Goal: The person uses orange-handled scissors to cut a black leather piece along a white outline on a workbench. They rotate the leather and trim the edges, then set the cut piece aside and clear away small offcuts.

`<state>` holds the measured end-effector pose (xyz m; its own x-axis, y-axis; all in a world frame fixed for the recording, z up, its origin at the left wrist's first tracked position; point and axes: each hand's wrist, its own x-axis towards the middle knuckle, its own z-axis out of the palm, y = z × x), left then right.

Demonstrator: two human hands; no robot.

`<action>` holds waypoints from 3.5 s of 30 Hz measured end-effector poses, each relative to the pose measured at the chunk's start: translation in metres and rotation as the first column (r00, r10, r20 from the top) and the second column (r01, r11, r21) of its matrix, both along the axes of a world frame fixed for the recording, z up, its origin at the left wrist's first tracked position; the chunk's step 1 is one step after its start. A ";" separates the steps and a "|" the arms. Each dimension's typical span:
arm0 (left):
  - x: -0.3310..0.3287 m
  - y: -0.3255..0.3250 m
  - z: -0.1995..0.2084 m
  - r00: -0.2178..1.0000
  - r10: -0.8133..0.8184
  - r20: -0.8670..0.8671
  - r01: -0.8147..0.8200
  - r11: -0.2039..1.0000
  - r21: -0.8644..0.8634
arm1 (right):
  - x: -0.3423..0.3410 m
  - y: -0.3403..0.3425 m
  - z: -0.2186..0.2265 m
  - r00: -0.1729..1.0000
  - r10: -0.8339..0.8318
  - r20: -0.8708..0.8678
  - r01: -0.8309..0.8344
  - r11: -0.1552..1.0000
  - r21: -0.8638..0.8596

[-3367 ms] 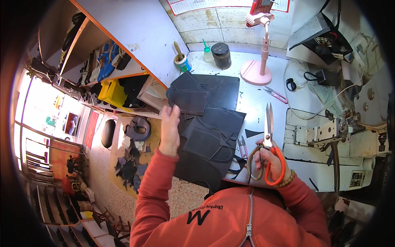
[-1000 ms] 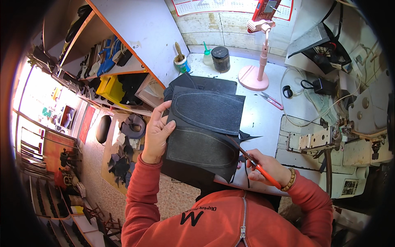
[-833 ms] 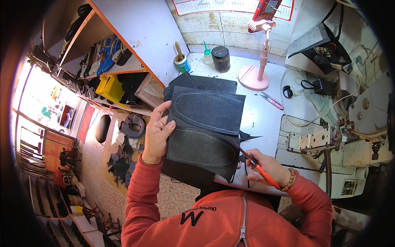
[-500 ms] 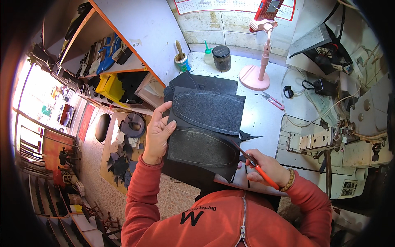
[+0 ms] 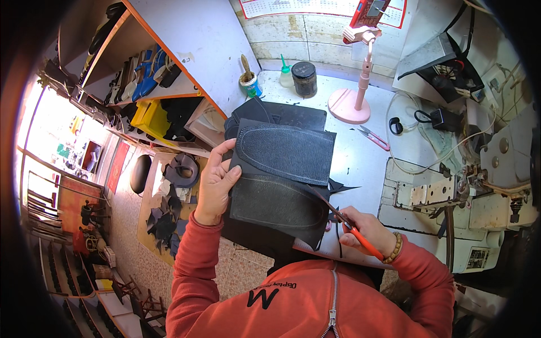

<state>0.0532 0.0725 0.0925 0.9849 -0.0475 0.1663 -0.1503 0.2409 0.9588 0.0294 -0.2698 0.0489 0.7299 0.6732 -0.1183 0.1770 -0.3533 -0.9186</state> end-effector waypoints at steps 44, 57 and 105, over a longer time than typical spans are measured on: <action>-0.003 0.003 0.024 0.909 -0.407 -0.095 0.357 0.638 0.682 | 0.002 0.007 0.014 0.969 0.227 -0.098 -0.241 0.955 -0.174; 0.006 0.005 0.001 0.866 -0.470 -0.172 0.496 0.758 0.424 | 0.012 0.019 0.002 0.951 0.279 -0.131 -0.291 0.953 -0.085; 0.022 -0.035 -0.004 0.781 -0.603 -0.165 0.625 0.761 0.175 | 0.005 0.028 0.002 0.994 0.081 -0.075 -0.079 0.996 0.032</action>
<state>0.0757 0.0372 0.0882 0.7425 -0.6698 -0.0091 0.0524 0.0446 0.9976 0.0346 -0.2414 0.0507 0.6634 0.7329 -0.1508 0.1328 -0.3136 -0.9402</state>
